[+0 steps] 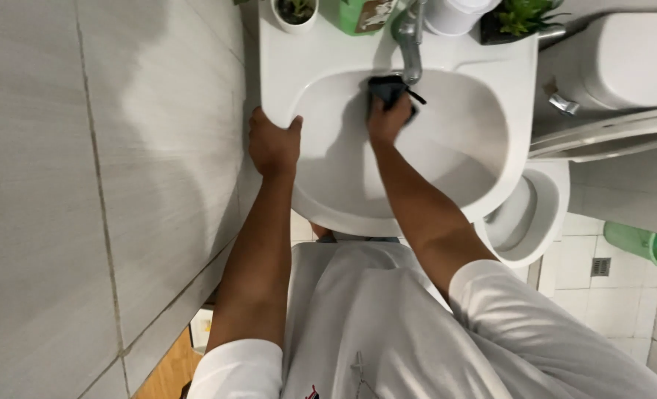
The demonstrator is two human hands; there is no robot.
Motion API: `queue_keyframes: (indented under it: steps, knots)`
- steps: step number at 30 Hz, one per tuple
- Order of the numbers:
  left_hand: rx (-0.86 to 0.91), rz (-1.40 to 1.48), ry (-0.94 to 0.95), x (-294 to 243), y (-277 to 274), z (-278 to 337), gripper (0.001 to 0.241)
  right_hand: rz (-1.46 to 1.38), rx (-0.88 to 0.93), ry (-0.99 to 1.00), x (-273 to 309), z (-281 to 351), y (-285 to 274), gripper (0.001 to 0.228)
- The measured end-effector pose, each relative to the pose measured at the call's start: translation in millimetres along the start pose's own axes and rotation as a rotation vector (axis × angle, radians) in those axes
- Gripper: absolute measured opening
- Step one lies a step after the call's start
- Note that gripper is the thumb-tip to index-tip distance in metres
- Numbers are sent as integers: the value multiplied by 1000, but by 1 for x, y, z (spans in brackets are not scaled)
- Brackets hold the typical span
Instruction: The person wets a green and black cloth under the faucet, then uses it to wipe the sink basin, faucet, and surrounding countertop. They repeatedly wring out the cloth and continue wiping different sections of the sink area.
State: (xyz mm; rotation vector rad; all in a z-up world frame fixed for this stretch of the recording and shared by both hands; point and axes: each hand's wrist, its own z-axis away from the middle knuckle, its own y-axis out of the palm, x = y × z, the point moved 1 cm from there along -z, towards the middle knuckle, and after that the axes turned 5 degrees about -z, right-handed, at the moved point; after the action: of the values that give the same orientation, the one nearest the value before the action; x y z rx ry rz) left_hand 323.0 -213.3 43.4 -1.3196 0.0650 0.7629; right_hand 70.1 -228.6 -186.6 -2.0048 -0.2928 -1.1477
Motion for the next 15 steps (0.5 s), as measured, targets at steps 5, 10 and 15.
queue_keyframes:
  steps: [5,10,15]
  knots:
    - [34,-12,4,-5,-5,0,65,-67,154,-122,47,41,52,36]
    - [-21,-24,58,2,4,-2,58,-248,695,-216,119,63,6,26]
    - [4,-45,84,8,11,-10,66,-545,1100,-551,120,63,-61,21]
